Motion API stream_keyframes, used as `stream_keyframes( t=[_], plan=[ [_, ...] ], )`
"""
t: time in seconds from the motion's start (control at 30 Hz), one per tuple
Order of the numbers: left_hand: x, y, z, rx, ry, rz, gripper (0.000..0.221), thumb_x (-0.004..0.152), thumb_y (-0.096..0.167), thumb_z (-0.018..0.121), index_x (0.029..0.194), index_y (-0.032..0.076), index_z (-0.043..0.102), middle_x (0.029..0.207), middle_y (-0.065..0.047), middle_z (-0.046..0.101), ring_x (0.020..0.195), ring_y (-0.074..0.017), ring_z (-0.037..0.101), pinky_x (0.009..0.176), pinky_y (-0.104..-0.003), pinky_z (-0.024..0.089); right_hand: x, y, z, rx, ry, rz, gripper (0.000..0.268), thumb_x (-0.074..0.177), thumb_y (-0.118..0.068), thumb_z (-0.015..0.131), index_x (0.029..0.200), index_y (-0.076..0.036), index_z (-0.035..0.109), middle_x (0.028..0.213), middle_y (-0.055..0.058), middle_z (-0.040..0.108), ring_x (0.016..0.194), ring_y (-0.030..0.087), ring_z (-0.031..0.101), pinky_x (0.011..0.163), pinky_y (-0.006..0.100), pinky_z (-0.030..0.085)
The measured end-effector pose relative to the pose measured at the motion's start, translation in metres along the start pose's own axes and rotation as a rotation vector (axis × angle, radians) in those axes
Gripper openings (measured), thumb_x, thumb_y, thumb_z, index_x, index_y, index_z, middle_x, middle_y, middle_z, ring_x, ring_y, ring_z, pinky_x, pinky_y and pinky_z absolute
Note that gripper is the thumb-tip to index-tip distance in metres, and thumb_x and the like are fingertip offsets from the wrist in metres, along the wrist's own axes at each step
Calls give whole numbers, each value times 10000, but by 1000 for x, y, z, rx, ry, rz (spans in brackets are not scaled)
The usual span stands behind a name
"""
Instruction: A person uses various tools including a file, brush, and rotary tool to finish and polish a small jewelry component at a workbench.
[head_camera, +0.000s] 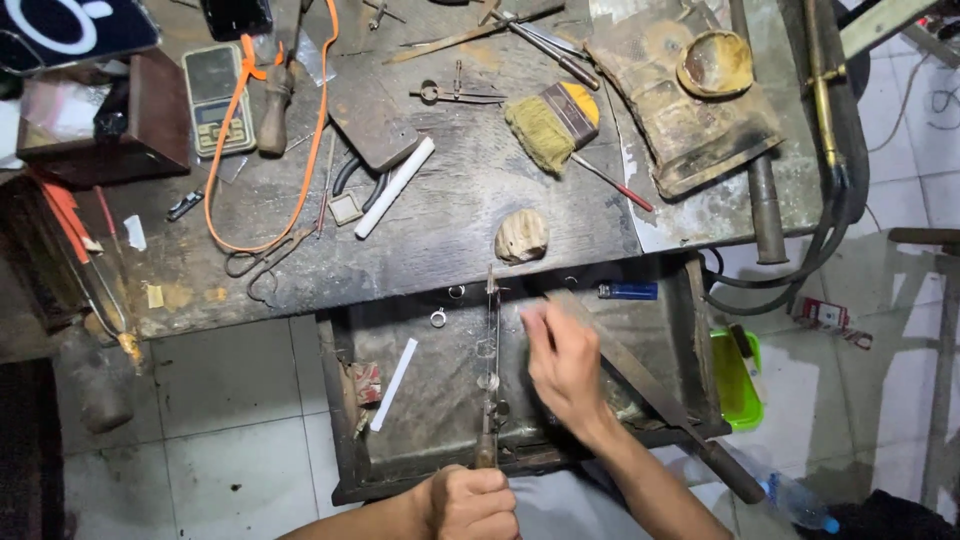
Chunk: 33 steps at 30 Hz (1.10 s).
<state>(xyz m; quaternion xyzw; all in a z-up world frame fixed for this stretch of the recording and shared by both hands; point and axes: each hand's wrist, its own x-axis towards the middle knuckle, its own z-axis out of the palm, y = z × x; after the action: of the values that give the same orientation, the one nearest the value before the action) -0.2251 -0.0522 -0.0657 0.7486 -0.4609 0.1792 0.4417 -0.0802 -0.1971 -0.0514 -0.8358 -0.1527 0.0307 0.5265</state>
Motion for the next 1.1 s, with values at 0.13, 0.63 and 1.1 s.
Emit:
stream_keyframes(
  t=[0.13, 0.63, 1.1],
  plan=[
    [25, -3, 7, 1, 39, 79, 364, 1107, -17, 337, 787, 50, 498, 830, -108, 474, 724, -244, 465, 743, -344, 415, -51, -12, -30, 271, -500, 391, 514, 1048, -340, 479, 619, -109, 644, 567, -12, 611, 515, 86, 543, 497, 258, 431],
    [98, -114, -127, 550, 146, -529, 263, 998, 158, 668, 1113, -64, 587, 1056, -205, 613, 987, -360, 581, 877, -465, 518, -12, -54, -79, -89, 47, 29, 249, 1030, -171, 504, 1195, -7, 592, 639, 32, 621, 547, 113, 586, 588, 240, 469],
    [62, -168, -129, 964, -10, -892, 137, 1036, 121, 563, 1098, 9, 611, 971, -146, 539, 896, -342, 490, 720, -472, 472, 23, 34, -31, -229, 215, -362, 309, 953, -79, 686, 1178, 132, 671, 1341, 234, 654, 1004, 212, 757, 984, 258, 567]
  ],
)
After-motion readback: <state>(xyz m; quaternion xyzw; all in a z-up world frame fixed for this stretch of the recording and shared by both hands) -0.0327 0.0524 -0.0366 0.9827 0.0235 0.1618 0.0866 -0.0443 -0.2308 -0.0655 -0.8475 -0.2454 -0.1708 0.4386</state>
